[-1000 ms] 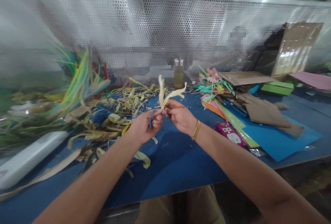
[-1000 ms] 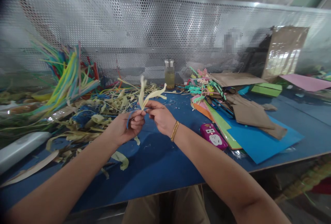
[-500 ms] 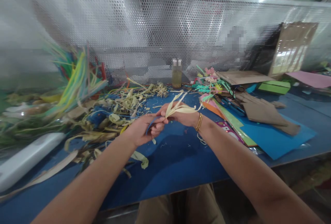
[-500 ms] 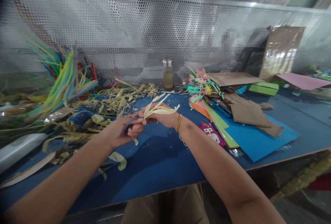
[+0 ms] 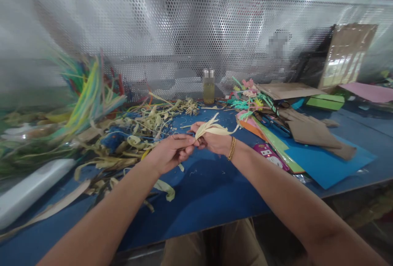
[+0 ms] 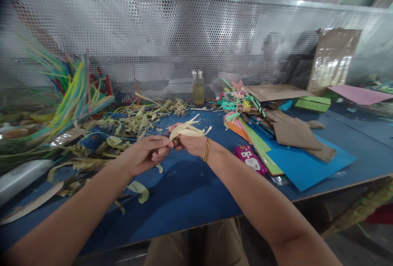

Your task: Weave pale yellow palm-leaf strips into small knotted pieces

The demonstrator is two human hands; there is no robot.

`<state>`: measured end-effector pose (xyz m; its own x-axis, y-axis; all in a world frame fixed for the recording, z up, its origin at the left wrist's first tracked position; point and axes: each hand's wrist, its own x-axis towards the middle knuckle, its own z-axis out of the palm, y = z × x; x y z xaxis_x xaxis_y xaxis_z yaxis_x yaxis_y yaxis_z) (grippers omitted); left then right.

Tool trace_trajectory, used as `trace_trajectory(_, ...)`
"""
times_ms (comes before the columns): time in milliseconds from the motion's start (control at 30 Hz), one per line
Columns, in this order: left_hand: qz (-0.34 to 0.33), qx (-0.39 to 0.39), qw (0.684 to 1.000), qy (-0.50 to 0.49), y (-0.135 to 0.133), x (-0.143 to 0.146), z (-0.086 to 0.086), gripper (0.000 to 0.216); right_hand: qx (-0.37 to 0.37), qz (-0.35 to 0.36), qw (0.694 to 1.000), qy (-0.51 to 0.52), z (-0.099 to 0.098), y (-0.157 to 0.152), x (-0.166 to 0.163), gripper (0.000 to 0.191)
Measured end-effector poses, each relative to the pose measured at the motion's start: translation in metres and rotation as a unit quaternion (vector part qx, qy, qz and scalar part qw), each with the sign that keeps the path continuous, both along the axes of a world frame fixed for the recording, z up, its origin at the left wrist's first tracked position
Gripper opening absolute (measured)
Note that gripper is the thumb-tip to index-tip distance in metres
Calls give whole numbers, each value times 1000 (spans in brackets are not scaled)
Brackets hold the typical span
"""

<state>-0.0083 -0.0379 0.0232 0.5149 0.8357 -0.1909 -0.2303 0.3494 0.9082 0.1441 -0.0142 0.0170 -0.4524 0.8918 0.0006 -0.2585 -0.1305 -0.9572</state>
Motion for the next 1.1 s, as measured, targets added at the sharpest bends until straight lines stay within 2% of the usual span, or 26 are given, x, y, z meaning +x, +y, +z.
trace_trajectory(100, 9, -6, 1000, 0, -2, 2, 1, 8, -1, -7, 999, 38, 1, 1, 2, 20)
trace_trajectory(200, 6, -16, 1000, -10, -2, 1, 1, 8, 34, 46, 998, 36, 3, 2, 8, 18)
trace_trajectory(300, -8, -15, 999, -30, 0, 0, 1, 10, 95, 95, 991, -1, 4, 1, 13, 39)
trace_trajectory(367, -14, -17, 999, -43, 0, -2, 1, 11, 138, 96, 985, -43, 2, 2, 15, 41)
trace_trajectory(500, 6, -29, 996, -80, 0, -3, 3, 9, 193, 20, 977, -88, -2, 8, 14, 19)
trace_trajectory(600, 61, -39, 991, -109, 2, -2, 5, 6, 206, -60, 971, -108, -4, 13, 13, 23)
trace_trajectory(700, 144, -33, 984, -103, 6, -1, 4, 7, 244, -115, 949, -163, -4, 13, 12, 22)
trace_trajectory(800, 244, 46, 968, -14, 8, 2, 1, 6, 325, -128, 911, -219, -1, 6, 10, 16)
trace_trajectory(900, 316, 157, 931, 99, 5, 4, 1, 7, 382, -98, 874, -286, 4, -4, 7, 15)
trace_trajectory(1000, 331, 223, 901, 173, 1, 6, 4, 9, 426, -80, 836, -336, 9, -11, 6, 14)
trace_trajectory(1033, 332, 240, 892, 193, 0, 6, 5, 9, 433, -76, 832, -337, 10, -12, 6, 14)
trace_trajectory(1100, 329, 276, 870, 241, 0, 3, 6, 11, 422, -73, 846, -319, 11, -11, 6, 15)
